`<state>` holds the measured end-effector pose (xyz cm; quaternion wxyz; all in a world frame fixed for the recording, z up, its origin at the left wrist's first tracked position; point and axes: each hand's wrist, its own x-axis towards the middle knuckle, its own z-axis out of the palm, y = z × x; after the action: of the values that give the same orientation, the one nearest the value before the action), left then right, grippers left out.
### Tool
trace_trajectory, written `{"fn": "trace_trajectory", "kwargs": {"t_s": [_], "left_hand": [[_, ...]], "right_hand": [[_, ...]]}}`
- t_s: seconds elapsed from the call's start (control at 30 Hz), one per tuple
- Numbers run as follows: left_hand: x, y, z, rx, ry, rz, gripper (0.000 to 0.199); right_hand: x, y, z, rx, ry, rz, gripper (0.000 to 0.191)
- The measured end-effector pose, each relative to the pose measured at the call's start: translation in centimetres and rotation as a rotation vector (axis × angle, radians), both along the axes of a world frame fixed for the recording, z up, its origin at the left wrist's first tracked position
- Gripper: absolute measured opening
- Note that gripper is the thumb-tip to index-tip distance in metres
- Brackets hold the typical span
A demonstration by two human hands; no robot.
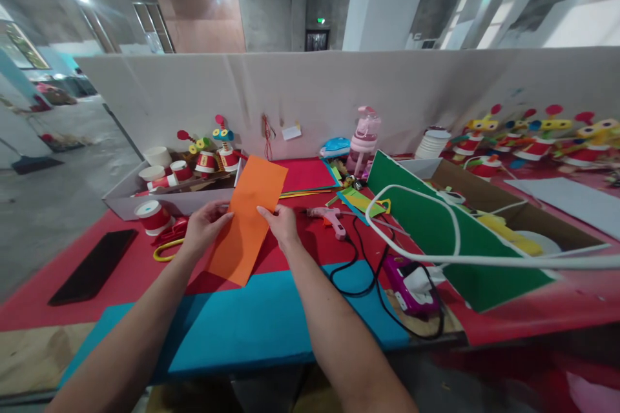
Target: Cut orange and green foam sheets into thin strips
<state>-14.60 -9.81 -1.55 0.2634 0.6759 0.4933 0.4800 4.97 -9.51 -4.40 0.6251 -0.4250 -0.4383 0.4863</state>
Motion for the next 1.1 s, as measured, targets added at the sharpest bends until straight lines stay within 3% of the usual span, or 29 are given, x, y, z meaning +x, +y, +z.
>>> {"fn": "trace_trajectory", "kwargs": {"t_s": [0.1, 0.23, 0.4, 0.53, 0.7, 0.93, 1.1], "left_hand": [[0.1, -0.4, 0.2, 0.110, 0.130, 0.024, 0.038], [0.5, -0.9, 0.6, 0.146, 0.127, 0.033, 0.033], [0.6, -0.8, 0.7, -0.167, -0.167, -0.010, 0.033], [0.1, -0.5, 0.6, -0.354, -0.410, -0.076, 0.038], [-0.3, -0.3, 0.5, -0.441, -0.614, -0.128, 0.042], [0.0, -0.8, 1.2, -0.477, -0.669, -0.200, 0.038], [-0.3, -1.1, 1.6, -0.545, -0.673, -0.272, 0.039]], "right_hand": [[0.1, 0.0, -0.1, -0.014, -0.016, -0.010, 0.043], [0.1, -0.1, 0.0, -0.035, -0.041, -0.027, 0.044], [0.0, -0.3, 0.3, -0.060, -0.056, 0.008, 0.046], [0.3, 0.0, 0.6, 0.035, 0.055, 0.118, 0.046], [1.3, 0.7, 0.7, 0.029, 0.089, 0.065, 0.047], [1.0, 0.5, 0.2, -0.017, 0.127, 0.226, 0.048], [0.3, 0.4, 0.0, -0.039, 0.177, 0.216, 0.043]]}}
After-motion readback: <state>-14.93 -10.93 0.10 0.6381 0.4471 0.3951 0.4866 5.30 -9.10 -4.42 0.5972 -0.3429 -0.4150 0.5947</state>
